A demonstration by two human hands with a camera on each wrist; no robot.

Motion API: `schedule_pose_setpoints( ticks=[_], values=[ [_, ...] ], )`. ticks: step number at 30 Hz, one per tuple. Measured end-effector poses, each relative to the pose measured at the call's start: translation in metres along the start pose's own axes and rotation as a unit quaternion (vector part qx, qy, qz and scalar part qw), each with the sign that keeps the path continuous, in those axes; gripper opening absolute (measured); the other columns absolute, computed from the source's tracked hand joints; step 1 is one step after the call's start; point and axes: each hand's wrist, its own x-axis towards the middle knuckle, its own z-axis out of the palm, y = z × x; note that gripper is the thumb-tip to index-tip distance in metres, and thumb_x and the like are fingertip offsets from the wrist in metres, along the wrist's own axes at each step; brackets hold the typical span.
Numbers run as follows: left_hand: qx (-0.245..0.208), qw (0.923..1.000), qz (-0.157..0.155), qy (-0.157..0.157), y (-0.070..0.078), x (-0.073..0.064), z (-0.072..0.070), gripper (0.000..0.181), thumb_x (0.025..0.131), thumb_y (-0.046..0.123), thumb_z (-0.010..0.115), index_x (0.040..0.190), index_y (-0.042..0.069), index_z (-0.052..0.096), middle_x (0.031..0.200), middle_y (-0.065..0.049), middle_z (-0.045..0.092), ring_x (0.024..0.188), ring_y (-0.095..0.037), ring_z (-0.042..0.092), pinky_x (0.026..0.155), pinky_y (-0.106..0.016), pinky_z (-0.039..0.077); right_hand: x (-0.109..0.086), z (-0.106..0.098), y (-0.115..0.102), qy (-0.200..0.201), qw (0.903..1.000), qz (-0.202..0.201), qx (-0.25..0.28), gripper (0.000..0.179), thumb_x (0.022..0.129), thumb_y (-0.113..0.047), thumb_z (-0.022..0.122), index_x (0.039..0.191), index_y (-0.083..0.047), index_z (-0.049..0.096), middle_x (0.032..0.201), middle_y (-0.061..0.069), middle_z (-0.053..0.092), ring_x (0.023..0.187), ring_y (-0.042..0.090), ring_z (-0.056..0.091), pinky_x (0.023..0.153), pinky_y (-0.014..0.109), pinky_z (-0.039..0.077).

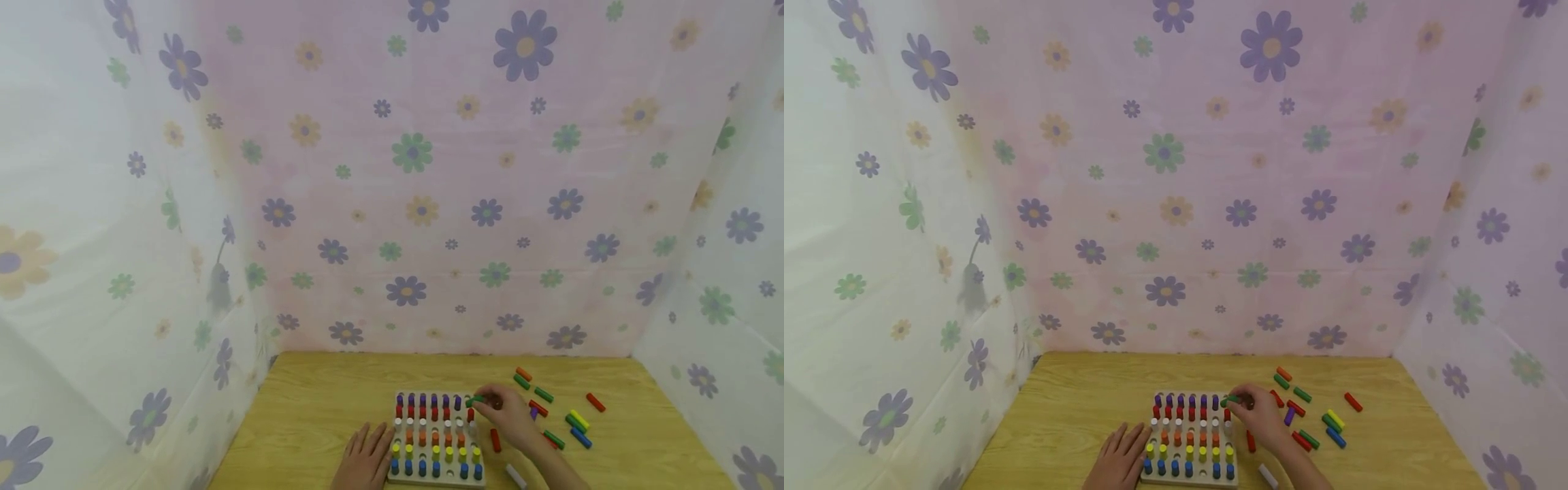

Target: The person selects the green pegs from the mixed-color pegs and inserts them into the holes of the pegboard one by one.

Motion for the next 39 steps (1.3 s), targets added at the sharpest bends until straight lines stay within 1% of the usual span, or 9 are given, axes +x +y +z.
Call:
schedule_pose_setpoints(
  ticks=[2,3,4,6,9,14,22,29,39],
  values=[
    [-0.042,0.9978,-0.048,-0.015,0.003,0.003,-0.001,0.058,0.098,0.059,0.02,0.147,0.031,0.031,0.148,-0.002,0.037,0.134,-0.038,0.03,0.11,-0.054,0.023,0.003,0.004,-0.001,0.005,1.0,-0.001,0.001,0.021,0.086,-0.022,0.069,0.1,-0.007,0.067,0.088,0.004,0.062,0.075,0.018,0.057,0.058,0.027,0.051],
    [-0.046,0.9972,-0.056,-0.021,0.003,0.004,-0.002,0.058,0.098,0.058,0.02,0.147,0.031,0.032,0.148,-0.002,0.037,0.135,-0.038,0.03,0.111,-0.054,0.022,0.005,0.006,-0.001,0.007,1.0,-0.004,0.001,0.02,0.086,-0.021,0.07,0.1,-0.007,0.067,0.087,0.004,0.062,0.075,0.018,0.056,0.058,0.027,0.051],
    [-0.062,0.9947,-0.079,-0.023,0.004,0.006,-0.002,0.051,0.1,0.053,0.02,0.147,0.033,0.032,0.147,-0.001,0.038,0.135,-0.037,0.03,0.111,-0.054,0.022,0.007,0.008,-0.001,0.007,1.0,-0.005,0.003,0.02,0.086,-0.021,0.07,0.1,-0.007,0.067,0.087,0.003,0.062,0.075,0.019,0.057,0.059,0.026,0.051],
    [-0.035,0.9964,-0.071,-0.031,0.003,0.006,-0.003,0.053,0.1,0.053,0.021,0.147,0.032,0.031,0.148,-0.001,0.037,0.136,-0.037,0.029,0.111,-0.054,0.022,0.011,0.013,-0.002,0.004,0.9999,-0.009,0.008,0.02,0.086,-0.021,0.069,0.1,-0.006,0.066,0.087,0.004,0.063,0.077,0.02,0.058,0.06,0.026,0.052],
    [-0.033,0.9959,-0.079,-0.031,0.001,0.007,-0.004,0.053,0.1,0.054,0.019,0.148,0.032,0.03,0.148,0.0,0.037,0.136,-0.036,0.029,0.11,-0.055,0.023,0.017,0.023,-0.004,-0.013,0.9995,-0.023,0.02,0.022,0.088,-0.018,0.067,0.102,-0.001,0.065,0.088,0.011,0.063,0.077,0.027,0.059,0.06,0.031,0.054],
    [-0.075,0.9904,-0.111,-0.036,0.0,0.011,-0.002,0.056,0.098,0.058,0.014,0.147,0.035,0.032,0.148,0.002,0.038,0.137,-0.034,0.027,0.11,-0.056,0.022,0.024,0.041,-0.01,-0.027,0.9987,-0.036,0.025,0.022,0.09,-0.016,0.064,0.105,0.001,0.063,0.091,0.014,0.063,0.078,0.031,0.059,0.06,0.035,0.055],
    [-0.088,0.9895,-0.111,-0.028,-0.001,0.008,0.002,0.054,0.098,0.058,0.015,0.146,0.038,0.032,0.147,0.003,0.038,0.138,-0.034,0.027,0.11,-0.056,0.021,0.034,0.07,-0.015,-0.01,0.9985,-0.054,-0.006,0.022,0.092,-0.023,0.063,0.104,-0.005,0.065,0.088,0.003,0.061,0.076,0.017,0.057,0.062,0.027,0.053],
    [-0.105,0.9886,-0.105,-0.024,-0.001,0.009,-0.004,0.051,0.099,0.056,0.018,0.144,0.038,0.035,0.147,0.0,0.039,0.136,-0.038,0.027,0.107,-0.062,0.023,0.043,0.093,-0.025,0.015,0.9956,-0.09,-0.022,0.017,0.092,-0.017,0.062,0.104,-0.005,0.064,0.087,0.001,0.061,0.077,0.012,0.056,0.065,0.024,0.052],
    [-0.114,0.9887,-0.092,-0.035,0.003,0.006,-0.001,0.053,0.099,0.057,0.018,0.145,0.036,0.034,0.148,0.0,0.037,0.137,-0.037,0.025,0.11,-0.058,0.021,0.06,0.121,-0.024,0.008,0.9997,-0.025,0.003,0.017,0.094,-0.018,0.059,0.104,-0.005,0.063,0.087,0.004,0.061,0.075,0.016,0.057,0.057,0.026,0.051]
  ],
)
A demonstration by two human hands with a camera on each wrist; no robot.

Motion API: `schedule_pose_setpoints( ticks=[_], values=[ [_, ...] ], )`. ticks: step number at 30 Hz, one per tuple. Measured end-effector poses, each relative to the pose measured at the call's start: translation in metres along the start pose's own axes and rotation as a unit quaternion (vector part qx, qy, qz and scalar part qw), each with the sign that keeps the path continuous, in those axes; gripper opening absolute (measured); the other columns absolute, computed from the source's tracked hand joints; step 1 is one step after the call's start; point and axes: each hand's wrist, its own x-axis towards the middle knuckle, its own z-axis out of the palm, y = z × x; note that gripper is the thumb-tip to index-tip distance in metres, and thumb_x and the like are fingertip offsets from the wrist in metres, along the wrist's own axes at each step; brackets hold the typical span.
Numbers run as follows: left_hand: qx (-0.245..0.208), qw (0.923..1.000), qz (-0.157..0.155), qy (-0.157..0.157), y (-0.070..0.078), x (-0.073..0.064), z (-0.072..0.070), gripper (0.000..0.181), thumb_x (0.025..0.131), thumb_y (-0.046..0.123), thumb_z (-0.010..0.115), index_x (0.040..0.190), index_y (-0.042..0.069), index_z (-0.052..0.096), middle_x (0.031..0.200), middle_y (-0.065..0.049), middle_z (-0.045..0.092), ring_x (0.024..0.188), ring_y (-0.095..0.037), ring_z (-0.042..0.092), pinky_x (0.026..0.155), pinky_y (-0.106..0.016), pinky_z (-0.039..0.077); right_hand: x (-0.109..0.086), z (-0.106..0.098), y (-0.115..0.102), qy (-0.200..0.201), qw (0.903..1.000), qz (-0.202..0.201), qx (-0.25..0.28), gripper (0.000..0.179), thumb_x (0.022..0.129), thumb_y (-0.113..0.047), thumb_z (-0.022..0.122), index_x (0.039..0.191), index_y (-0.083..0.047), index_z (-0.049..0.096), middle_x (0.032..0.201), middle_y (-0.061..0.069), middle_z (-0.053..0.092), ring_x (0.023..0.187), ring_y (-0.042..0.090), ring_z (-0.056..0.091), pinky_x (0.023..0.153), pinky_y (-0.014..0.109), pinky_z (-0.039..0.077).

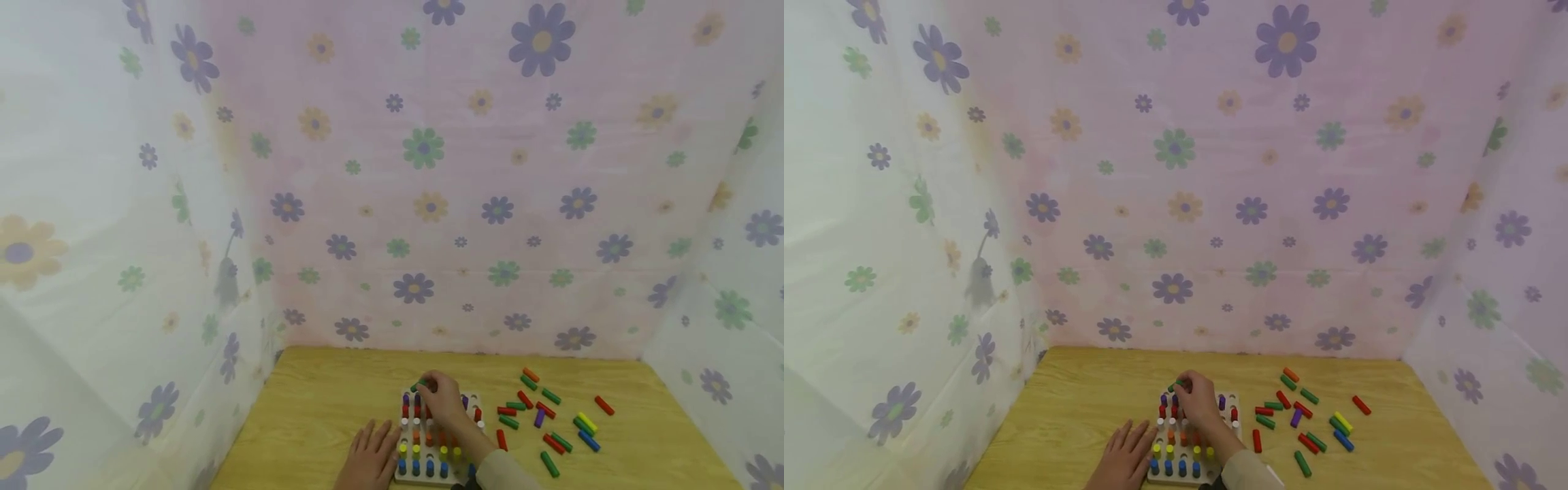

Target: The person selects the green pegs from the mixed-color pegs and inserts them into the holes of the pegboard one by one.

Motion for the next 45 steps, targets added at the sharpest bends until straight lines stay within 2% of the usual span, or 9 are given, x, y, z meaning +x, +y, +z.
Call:
schedule_pose_setpoints(
  ticks=[7,12,16,21,30,37,45],
  values=[
    [0.028,0.9995,0.001,-0.012,0.005,-0.001,-0.003,0.054,0.098,0.058,0.015,0.147,0.038,0.026,0.15,0.002,0.033,0.139,-0.035,0.023,0.114,-0.053,0.014,0.008,0.008,-0.001,0.012,0.9993,0.015,-0.031,0.013,0.093,-0.017,0.06,0.101,-0.007,0.063,0.083,0.001,0.06,0.07,0.013,0.055,0.055,0.026,0.049],
    [0.016,0.9998,0.009,-0.001,0.004,0.0,-0.007,0.053,0.099,0.055,0.018,0.149,0.037,0.023,0.152,0.002,0.03,0.14,-0.035,0.021,0.112,-0.055,0.017,0.011,0.012,-0.007,0.03,0.9976,0.009,-0.061,0.013,0.092,-0.014,0.061,0.101,-0.005,0.064,0.083,0.0,0.059,0.071,0.012,0.055,0.056,0.025,0.049],
    [0.003,1.0,0.003,-0.002,0.003,0.001,-0.006,0.053,0.099,0.056,0.016,0.148,0.038,0.024,0.152,0.004,0.029,0.14,-0.034,0.021,0.111,-0.057,0.018,0.014,0.015,-0.009,0.035,0.9951,0.015,-0.091,0.017,0.09,-0.013,0.063,0.103,-0.003,0.065,0.082,-0.001,0.059,0.071,0.011,0.054,0.057,0.024,0.049],
    [0.017,0.9998,0.002,-0.001,0.003,-0.001,-0.002,0.053,0.099,0.057,0.016,0.148,0.038,0.026,0.151,0.003,0.032,0.139,-0.034,0.023,0.113,-0.054,0.018,0.014,0.019,-0.008,0.03,0.9917,0.032,-0.121,0.017,0.088,-0.015,0.066,0.103,-0.005,0.067,0.08,-0.003,0.059,0.069,0.011,0.054,0.056,0.026,0.048],
    [0.023,0.9997,0.002,0.006,0.003,-0.002,-0.003,0.054,0.099,0.056,0.015,0.147,0.036,0.028,0.15,0.004,0.033,0.139,-0.033,0.024,0.112,-0.055,0.019,0.02,0.03,-0.004,0.049,0.9748,0.016,-0.217,0.011,0.085,-0.018,0.069,0.093,-0.012,0.071,0.077,-0.006,0.062,0.068,0.008,0.056,0.058,0.029,0.05],
    [0.032,0.9994,0.007,0.015,0.002,-0.001,0.003,0.054,0.099,0.056,0.014,0.148,0.037,0.027,0.15,0.004,0.033,0.138,-0.033,0.025,0.111,-0.056,0.02,0.02,0.031,-0.003,0.06,0.9666,0.009,-0.249,0.012,0.083,-0.019,0.071,0.093,-0.011,0.072,0.077,-0.005,0.063,0.065,0.009,0.056,0.054,0.029,0.048],
    [0.061,0.9977,0.023,0.02,0.0,-0.003,0.003,0.052,0.1,0.054,0.017,0.148,0.038,0.026,0.15,0.003,0.034,0.137,-0.034,0.028,0.109,-0.057,0.025,0.02,0.034,-0.004,0.064,0.9619,0.01,-0.266,0.017,0.083,-0.02,0.071,0.098,-0.012,0.074,0.088,-0.001,0.069,0.077,0.016,0.063,0.064,0.036,0.054]
  ],
)
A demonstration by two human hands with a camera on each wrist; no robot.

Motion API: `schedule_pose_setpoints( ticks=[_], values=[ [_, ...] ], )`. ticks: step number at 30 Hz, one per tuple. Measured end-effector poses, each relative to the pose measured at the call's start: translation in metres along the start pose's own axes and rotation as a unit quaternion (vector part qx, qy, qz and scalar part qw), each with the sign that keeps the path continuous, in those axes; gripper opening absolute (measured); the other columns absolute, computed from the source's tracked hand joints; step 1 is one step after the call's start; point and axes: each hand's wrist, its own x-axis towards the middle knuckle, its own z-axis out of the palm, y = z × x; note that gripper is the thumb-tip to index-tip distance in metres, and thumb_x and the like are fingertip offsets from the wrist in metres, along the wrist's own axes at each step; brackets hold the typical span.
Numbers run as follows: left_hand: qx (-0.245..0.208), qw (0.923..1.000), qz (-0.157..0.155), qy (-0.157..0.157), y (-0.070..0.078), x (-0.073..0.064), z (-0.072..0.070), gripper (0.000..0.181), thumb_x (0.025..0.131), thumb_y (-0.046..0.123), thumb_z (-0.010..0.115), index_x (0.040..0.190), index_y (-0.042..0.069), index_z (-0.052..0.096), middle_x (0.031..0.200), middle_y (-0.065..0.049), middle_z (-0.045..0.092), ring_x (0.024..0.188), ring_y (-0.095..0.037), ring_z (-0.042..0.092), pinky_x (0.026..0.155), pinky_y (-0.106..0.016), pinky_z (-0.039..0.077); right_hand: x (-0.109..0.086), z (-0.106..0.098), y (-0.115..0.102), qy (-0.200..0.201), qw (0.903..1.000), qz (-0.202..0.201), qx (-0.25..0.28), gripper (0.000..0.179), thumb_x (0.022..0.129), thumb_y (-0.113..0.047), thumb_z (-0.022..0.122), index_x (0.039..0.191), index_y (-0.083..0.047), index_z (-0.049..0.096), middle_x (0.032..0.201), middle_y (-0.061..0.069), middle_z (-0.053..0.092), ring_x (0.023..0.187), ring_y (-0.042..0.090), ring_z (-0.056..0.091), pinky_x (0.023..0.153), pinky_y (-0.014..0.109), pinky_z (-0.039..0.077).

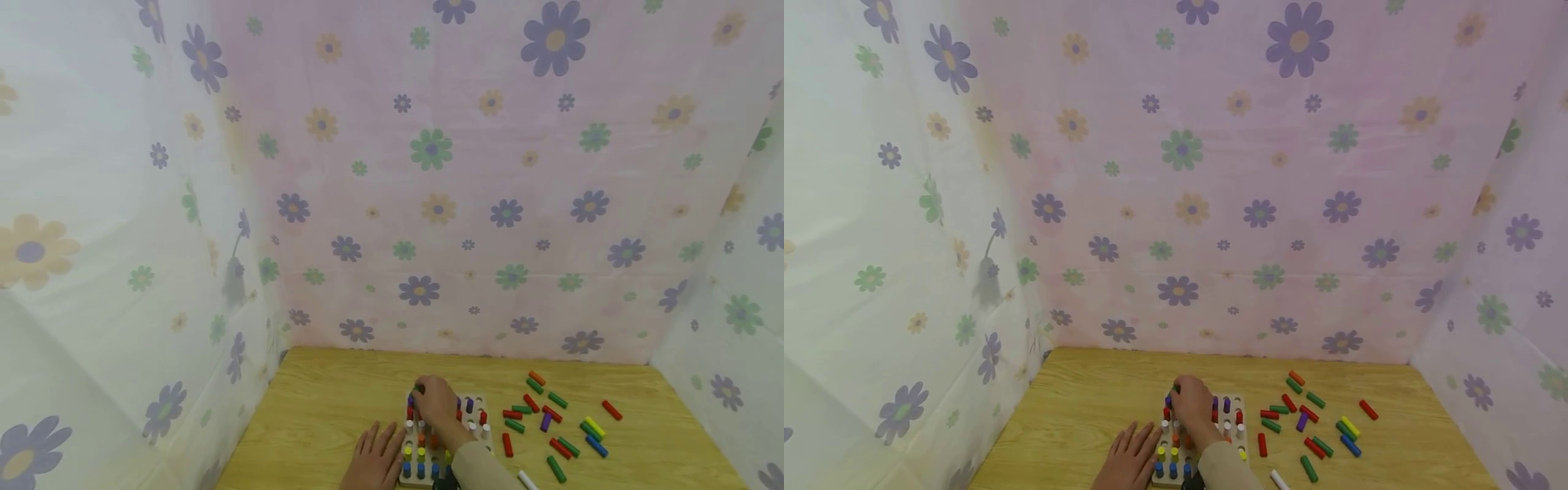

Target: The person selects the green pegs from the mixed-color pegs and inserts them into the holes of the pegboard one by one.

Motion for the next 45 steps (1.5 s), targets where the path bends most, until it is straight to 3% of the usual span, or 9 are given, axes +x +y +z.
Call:
schedule_pose_setpoints(
  ticks=[6,12,19,26,34,39,45],
  values=[
    [-0.008,1.0,-0.001,0.002,-0.001,0.001,-0.001,0.051,0.1,0.054,0.018,0.148,0.038,0.026,0.15,0.004,0.034,0.137,-0.035,0.028,0.11,-0.056,0.023,-0.002,-0.002,-0.001,-0.006,0.9996,-0.024,0.012,0.017,0.086,-0.02,0.068,0.099,-0.01,0.073,0.087,-0.001,0.068,0.074,0.015,0.062,0.061,0.036,0.054],
    [0.027,0.9995,0.012,0.012,-0.003,-0.001,0.002,0.051,0.1,0.054,0.016,0.149,0.038,0.022,0.15,0.005,0.032,0.136,-0.031,0.03,0.107,-0.054,0.029,-0.004,-0.005,-0.004,-0.031,0.9983,-0.05,-0.001,0.013,0.09,-0.022,0.064,0.095,-0.015,0.073,0.084,-0.005,0.066,0.069,0.011,0.06,0.059,0.036,0.052],
    [0.029,0.9994,0.014,0.01,0.0,-0.001,0.004,0.051,0.1,0.054,0.016,0.148,0.038,0.025,0.149,0.003,0.036,0.135,-0.032,0.032,0.107,-0.055,0.029,-0.007,-0.006,-0.001,-0.046,0.9979,-0.044,-0.011,0.016,0.092,-0.023,0.061,0.098,-0.014,0.073,0.089,-0.003,0.068,0.076,0.015,0.062,0.064,0.038,0.054],
    [0.024,0.9997,0.01,-0.003,0.001,0.0,0.005,0.052,0.1,0.054,0.017,0.148,0.038,0.026,0.149,0.002,0.035,0.135,-0.034,0.03,0.108,-0.056,0.027,-0.009,-0.009,0.004,-0.066,0.9956,-0.02,0.064,0.03,0.093,-0.023,0.059,0.119,-0.008,0.065,0.092,-0.002,0.064,0.067,0.008,0.055,0.055,0.028,0.047],
    [0.003,0.9997,-0.012,-0.022,0.0,0.003,-0.002,0.055,0.099,0.057,0.014,0.148,0.036,0.025,0.15,0.001,0.033,0.138,-0.036,0.024,0.113,-0.054,0.016,-0.015,-0.039,0.003,-0.118,0.975,-0.051,0.181,0.03,0.097,-0.022,0.053,0.126,-0.011,0.056,0.098,0.003,0.059,0.069,0.014,0.056,0.054,0.028,0.049],
    [-0.01,0.9985,-0.025,-0.048,0.0,0.004,-0.002,0.058,0.097,0.061,0.013,0.148,0.036,0.025,0.151,-0.001,0.032,0.139,-0.037,0.021,0.114,-0.054,0.01,-0.023,-0.059,0.011,-0.122,0.9688,-0.063,0.206,0.032,0.097,-0.028,0.053,0.125,-0.013,0.055,0.098,0.003,0.059,0.075,0.018,0.058,0.056,0.027,0.051],
    [0.005,0.9987,-0.021,-0.045,0.0,0.005,0.0,0.058,0.097,0.06,0.014,0.148,0.035,0.028,0.151,0.0,0.032,0.137,-0.038,0.024,0.11,-0.058,0.019,-0.034,-0.077,0.024,-0.116,0.9704,-0.081,0.196,0.029,0.097,-0.026,0.055,0.123,-0.013,0.055,0.095,0.002,0.058,0.073,0.019,0.057,0.055,0.026,0.051]
  ],
)
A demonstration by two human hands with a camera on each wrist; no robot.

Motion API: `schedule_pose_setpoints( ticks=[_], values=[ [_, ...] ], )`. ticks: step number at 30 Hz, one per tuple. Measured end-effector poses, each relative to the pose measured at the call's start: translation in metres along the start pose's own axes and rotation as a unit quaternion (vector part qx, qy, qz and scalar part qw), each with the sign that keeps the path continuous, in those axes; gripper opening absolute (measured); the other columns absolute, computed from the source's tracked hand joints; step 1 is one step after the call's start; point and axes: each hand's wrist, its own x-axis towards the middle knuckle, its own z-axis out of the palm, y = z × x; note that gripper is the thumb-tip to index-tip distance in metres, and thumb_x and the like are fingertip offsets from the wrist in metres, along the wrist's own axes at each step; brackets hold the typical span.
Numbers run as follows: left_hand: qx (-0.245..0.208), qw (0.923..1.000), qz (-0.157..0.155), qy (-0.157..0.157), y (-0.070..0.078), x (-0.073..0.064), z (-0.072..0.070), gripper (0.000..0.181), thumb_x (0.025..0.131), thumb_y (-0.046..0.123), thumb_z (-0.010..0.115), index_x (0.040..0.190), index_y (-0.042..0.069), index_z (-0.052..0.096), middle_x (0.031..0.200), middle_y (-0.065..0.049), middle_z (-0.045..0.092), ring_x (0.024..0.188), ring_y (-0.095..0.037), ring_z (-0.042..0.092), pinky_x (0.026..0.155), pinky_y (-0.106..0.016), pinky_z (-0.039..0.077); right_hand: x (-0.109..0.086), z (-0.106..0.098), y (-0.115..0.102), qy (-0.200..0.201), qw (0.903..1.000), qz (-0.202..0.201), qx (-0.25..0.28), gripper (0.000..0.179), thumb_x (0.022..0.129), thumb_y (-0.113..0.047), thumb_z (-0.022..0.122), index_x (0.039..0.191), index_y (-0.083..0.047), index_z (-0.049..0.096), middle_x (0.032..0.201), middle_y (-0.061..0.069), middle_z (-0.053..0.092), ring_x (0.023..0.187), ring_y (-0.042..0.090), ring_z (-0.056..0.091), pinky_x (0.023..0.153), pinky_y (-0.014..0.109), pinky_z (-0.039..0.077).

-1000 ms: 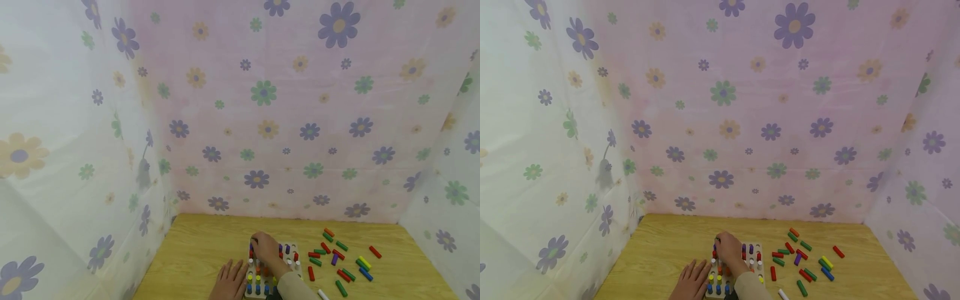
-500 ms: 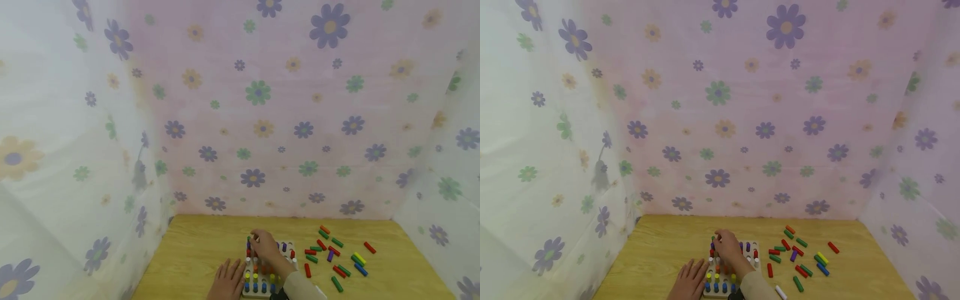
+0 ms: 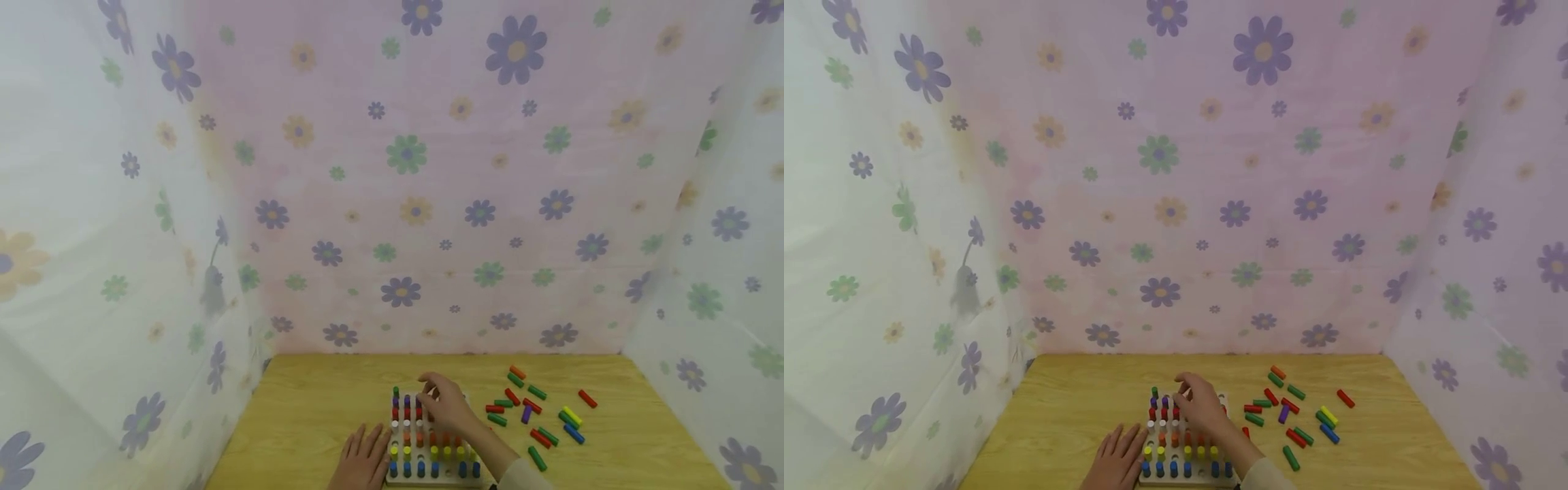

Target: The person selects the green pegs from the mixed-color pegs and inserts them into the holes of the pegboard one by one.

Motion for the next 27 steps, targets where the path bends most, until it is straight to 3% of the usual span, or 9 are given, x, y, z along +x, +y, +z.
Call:
schedule_pose_setpoints(
  ticks=[8,11,13,15,18,22,24,27],
  values=[
    [0.014,0.9989,0.03,0.033,-0.004,-0.004,0.004,0.059,0.096,0.062,0.019,0.148,0.037,0.025,0.15,-0.001,0.034,0.137,-0.037,0.027,0.11,-0.056,0.021,-0.019,-0.019,0.002,-0.016,0.9998,-0.005,0.01,0.029,0.097,-0.028,0.054,0.121,-0.012,0.055,0.094,0.004,0.058,0.078,0.023,0.057,0.055,0.027,0.05],
    [0.079,0.9897,0.103,0.06,-0.009,-0.009,0.006,0.074,0.088,0.073,0.021,0.15,0.032,0.022,0.152,-0.003,0.028,0.137,-0.036,0.027,0.11,-0.057,0.021,-0.027,-0.028,0.006,-0.022,0.9997,0.003,0.008,0.031,0.097,-0.031,0.053,0.122,-0.012,0.055,0.095,0.004,0.058,0.08,0.023,0.057,0.057,0.027,0.05],
    [0.091,0.9861,0.118,0.072,-0.01,-0.011,0.006,0.075,0.088,0.073,0.022,0.151,0.031,0.02,0.153,-0.002,0.027,0.137,-0.036,0.027,0.111,-0.056,0.018,-0.032,-0.034,0.01,-0.023,0.9997,0.007,0.007,0.032,0.097,-0.031,0.053,0.122,-0.012,0.055,0.095,0.005,0.058,0.083,0.022,0.056,0.058,0.028,0.05],
    [0.12,0.9771,0.149,0.093,-0.012,-0.013,0.007,0.086,0.084,0.078,0.024,0.152,0.026,0.019,0.154,-0.004,0.025,0.136,-0.037,0.028,0.11,-0.057,0.018,-0.036,-0.041,0.015,-0.017,0.9999,0.002,0.003,0.032,0.097,-0.032,0.053,0.122,-0.011,0.056,0.096,0.004,0.059,0.084,0.02,0.056,0.059,0.027,0.05],
    [0.083,0.9862,0.112,0.09,-0.008,-0.011,0.007,0.074,0.09,0.07,0.025,0.151,0.028,0.018,0.152,-0.003,0.029,0.135,-0.037,0.029,0.111,-0.053,0.018,-0.041,-0.048,0.024,-0.004,0.9999,-0.003,-0.012,0.031,0.096,-0.032,0.054,0.121,-0.012,0.057,0.096,0.003,0.059,0.084,0.019,0.056,0.058,0.026,0.05],
    [0.049,0.9924,0.076,0.083,-0.006,-0.01,0.007,0.061,0.096,0.059,0.026,0.151,0.032,0.019,0.151,-0.001,0.03,0.136,-0.036,0.029,0.11,-0.051,0.02,-0.046,-0.058,0.034,0.008,0.9998,0.009,-0.016,0.033,0.096,-0.033,0.054,0.121,-0.012,0.056,0.097,0.002,0.059,0.085,0.017,0.056,0.06,0.025,0.05],
    [0.06,0.9909,0.087,0.084,-0.007,-0.011,0.006,0.066,0.094,0.064,0.025,0.151,0.032,0.018,0.152,-0.001,0.029,0.136,-0.036,0.028,0.109,-0.052,0.02,-0.049,-0.063,0.037,0.013,0.9997,0.02,-0.006,0.032,0.095,-0.031,0.056,0.12,-0.011,0.056,0.097,0.003,0.058,0.085,0.018,0.056,0.06,0.026,0.051],
    [0.103,0.981,0.137,0.09,-0.01,-0.015,0.007,0.084,0.085,0.077,0.026,0.152,0.026,0.018,0.153,-0.004,0.026,0.136,-0.037,0.028,0.108,-0.055,0.021,-0.054,-0.07,0.043,0.022,0.9993,0.03,-0.011,0.033,0.095,-0.032,0.057,0.12,-0.01,0.056,0.097,0.003,0.058,0.084,0.018,0.056,0.06,0.026,0.051]
  ],
)
